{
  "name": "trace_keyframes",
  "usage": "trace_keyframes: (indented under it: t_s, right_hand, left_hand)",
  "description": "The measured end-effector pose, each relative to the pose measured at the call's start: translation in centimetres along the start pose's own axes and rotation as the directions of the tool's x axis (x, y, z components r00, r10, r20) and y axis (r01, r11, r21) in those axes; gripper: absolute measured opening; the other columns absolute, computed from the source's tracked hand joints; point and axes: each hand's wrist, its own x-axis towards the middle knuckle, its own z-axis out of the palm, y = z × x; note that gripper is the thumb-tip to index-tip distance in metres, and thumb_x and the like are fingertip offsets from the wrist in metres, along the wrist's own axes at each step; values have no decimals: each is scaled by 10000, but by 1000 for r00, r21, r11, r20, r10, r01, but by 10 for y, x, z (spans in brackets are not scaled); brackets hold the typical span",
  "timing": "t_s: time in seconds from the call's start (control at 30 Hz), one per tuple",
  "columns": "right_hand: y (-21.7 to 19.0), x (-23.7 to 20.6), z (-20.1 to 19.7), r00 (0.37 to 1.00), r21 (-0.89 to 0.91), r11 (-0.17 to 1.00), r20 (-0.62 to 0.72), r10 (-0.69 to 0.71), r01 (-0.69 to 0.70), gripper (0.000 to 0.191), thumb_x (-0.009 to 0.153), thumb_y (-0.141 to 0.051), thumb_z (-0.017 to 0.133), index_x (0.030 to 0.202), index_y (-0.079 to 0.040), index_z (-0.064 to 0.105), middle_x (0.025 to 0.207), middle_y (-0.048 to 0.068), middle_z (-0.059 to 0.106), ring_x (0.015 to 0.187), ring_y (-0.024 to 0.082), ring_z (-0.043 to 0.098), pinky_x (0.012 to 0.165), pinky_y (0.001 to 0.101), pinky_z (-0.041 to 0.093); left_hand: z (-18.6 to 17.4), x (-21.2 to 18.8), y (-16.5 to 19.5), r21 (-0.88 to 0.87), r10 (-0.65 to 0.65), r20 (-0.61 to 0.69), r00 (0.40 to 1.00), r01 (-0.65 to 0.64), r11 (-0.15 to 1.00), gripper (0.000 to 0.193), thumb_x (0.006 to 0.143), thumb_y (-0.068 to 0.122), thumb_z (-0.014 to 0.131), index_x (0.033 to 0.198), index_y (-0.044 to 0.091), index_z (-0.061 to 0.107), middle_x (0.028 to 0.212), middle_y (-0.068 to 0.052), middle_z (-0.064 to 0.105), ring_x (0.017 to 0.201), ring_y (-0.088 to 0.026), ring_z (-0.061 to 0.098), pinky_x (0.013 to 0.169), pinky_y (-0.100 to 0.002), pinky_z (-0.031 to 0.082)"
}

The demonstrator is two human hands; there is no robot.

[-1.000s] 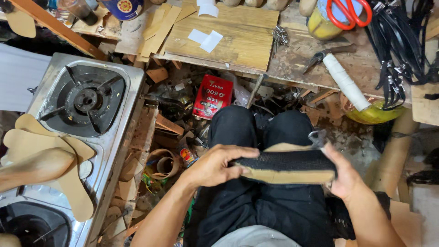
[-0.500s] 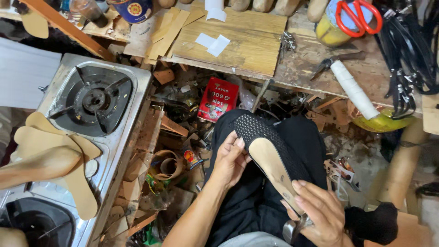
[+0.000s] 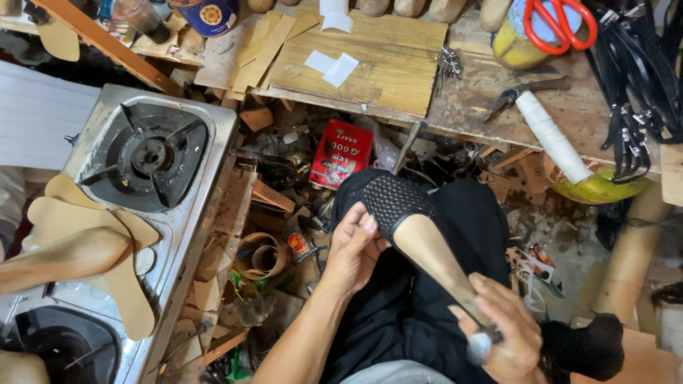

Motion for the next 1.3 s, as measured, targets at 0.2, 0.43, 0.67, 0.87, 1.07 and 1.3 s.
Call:
trace_keyframes:
  t_s: [0.2,0.43,0.67,0.87,1.07,1.3]
  right_hand:
    - [10,-4,-5,519,735,93,377,767,-671,555,810,-156,770,1322,-13,609,1156,122,733,1046,232,714,912,394,576]
    - [20,-4,-12,133,204,-7,667,733,-979,362,965,-188,628,1298,-48,635,914,129,677,645,198,560,524,324,470]
    - [-1,32,-44,171,-59,273,649,741,-960,293,926,-250,665,1116,-29,696,776,161,765,516,170,569,448,295,435]
    - [-14,66,-65,428,93,646,818,384,-757,339,977,-246,633,1253,-68,720,1012,22,814,931,123,720,822,306,549]
    - [-23,106,-83,204,-269,680,823,531,-682,300,853,-195,604,1129,-112,687,843,42,751,803,137,693,779,321,544]
    - [-29,143,-97,103,-402,747,843,527,-530,171,883,-175,587,1011,-68,624,804,97,682,796,212,663,759,389,530]
  left_hand:
    - [13,0,16,306,145,112,983,-173,936,861,873,201,802,1604,16,386,1473,-148,548,1269,-242,590,1072,-409,482]
    - [31,0,18,122,-122,77,989,112,986,730,845,227,805,1424,-84,486,1363,-234,639,1245,-325,665,1078,-466,532]
    - [53,-17,-4,717,-112,102,989,5,697,707,890,37,750,1515,19,421,1279,-83,637,1187,-147,600,1067,-301,466]
    - [78,-12,-9,853,-218,173,960,-35,521,739,874,77,749,1528,42,407,1224,-111,732,1115,-188,696,1016,-316,516]
    - [94,-18,-12,875,-255,204,945,-59,480,741,873,110,772,1520,31,421,1198,-152,761,1107,-227,735,1010,-331,532]
    - [98,-22,-16,884,-186,291,939,-189,428,721,875,119,771,1503,2,436,1265,-192,715,1161,-289,721,1011,-362,536]
